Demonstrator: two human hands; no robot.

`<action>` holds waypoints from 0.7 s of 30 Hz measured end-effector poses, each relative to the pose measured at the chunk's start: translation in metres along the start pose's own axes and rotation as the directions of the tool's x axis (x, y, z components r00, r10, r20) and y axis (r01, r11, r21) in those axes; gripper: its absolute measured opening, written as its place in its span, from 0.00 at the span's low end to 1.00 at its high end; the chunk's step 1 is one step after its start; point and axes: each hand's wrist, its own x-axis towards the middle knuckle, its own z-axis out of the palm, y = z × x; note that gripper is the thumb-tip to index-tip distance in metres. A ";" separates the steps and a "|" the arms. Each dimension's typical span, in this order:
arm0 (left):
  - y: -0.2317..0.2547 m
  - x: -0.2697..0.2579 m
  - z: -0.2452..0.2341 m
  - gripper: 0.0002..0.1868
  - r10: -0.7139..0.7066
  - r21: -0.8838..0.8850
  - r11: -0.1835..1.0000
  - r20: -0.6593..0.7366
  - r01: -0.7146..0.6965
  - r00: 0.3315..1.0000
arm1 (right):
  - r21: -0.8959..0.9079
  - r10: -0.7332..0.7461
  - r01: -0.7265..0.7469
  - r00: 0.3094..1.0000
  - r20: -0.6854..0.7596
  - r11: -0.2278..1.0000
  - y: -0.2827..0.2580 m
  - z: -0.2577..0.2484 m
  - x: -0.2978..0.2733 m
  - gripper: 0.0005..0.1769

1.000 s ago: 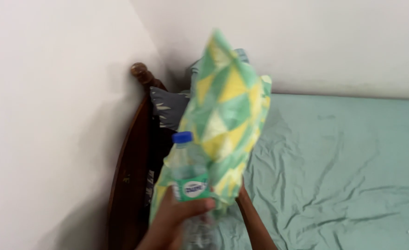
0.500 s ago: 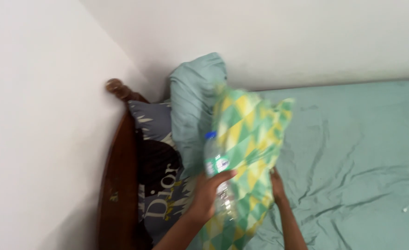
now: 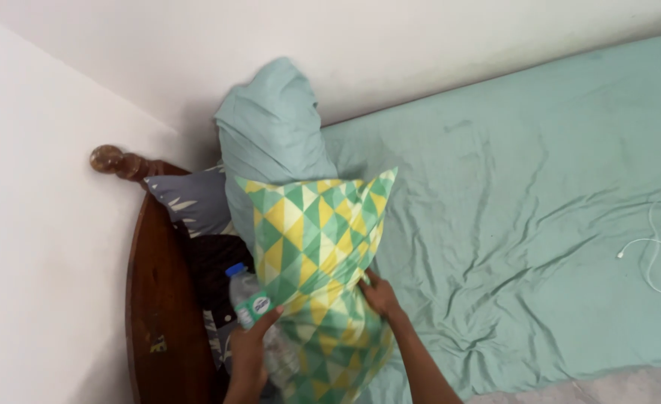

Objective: Tidying a bedroom by moving personal belongings including books, a water bottle, and electronic cables from the floor and bed into a plastic organizer and a wardrobe.

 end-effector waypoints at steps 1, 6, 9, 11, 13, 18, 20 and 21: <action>0.002 0.000 0.000 0.23 -0.001 -0.003 1.000 0.006 0.001 1.000 | -0.004 0.001 -0.001 1.000 -0.005 1.000 0.011 0.008 -0.001 0.40; -0.020 0.031 0.000 0.26 -0.041 0.083 0.996 -0.040 0.044 0.998 | 0.066 0.209 -0.215 0.975 0.080 0.975 0.050 0.041 -0.012 0.41; -0.029 0.044 -0.006 0.28 -0.028 0.089 0.995 -0.078 0.035 0.997 | 0.150 -0.054 0.091 0.971 -0.231 0.984 0.132 0.079 0.022 0.38; -0.026 0.029 -0.005 0.27 0.030 0.092 0.995 -0.058 -0.024 0.998 | 0.174 -0.080 0.139 0.946 -0.314 0.975 0.074 0.055 -0.025 0.37; -0.025 0.014 0.003 0.25 0.091 0.082 0.993 -0.032 -0.088 0.995 | 0.183 -0.112 0.198 0.911 -0.398 0.963 0.008 0.025 -0.071 0.37; -0.018 -0.036 0.060 0.20 0.450 -0.017 0.886 0.277 -0.464 0.849 | 0.731 -0.323 0.303 0.939 -0.120 0.612 -0.077 -0.016 -0.141 0.46; -0.028 -0.050 0.093 0.22 0.508 -0.099 0.854 0.366 -0.510 0.780 | 0.888 -0.332 0.124 0.943 0.034 0.442 -0.053 -0.017 -0.141 0.48; -0.037 -0.059 0.109 0.25 0.564 -0.185 0.819 0.437 -0.544 0.701 | 0.964 -0.374 -0.091 0.909 0.183 0.251 -0.039 -0.019 -0.144 0.51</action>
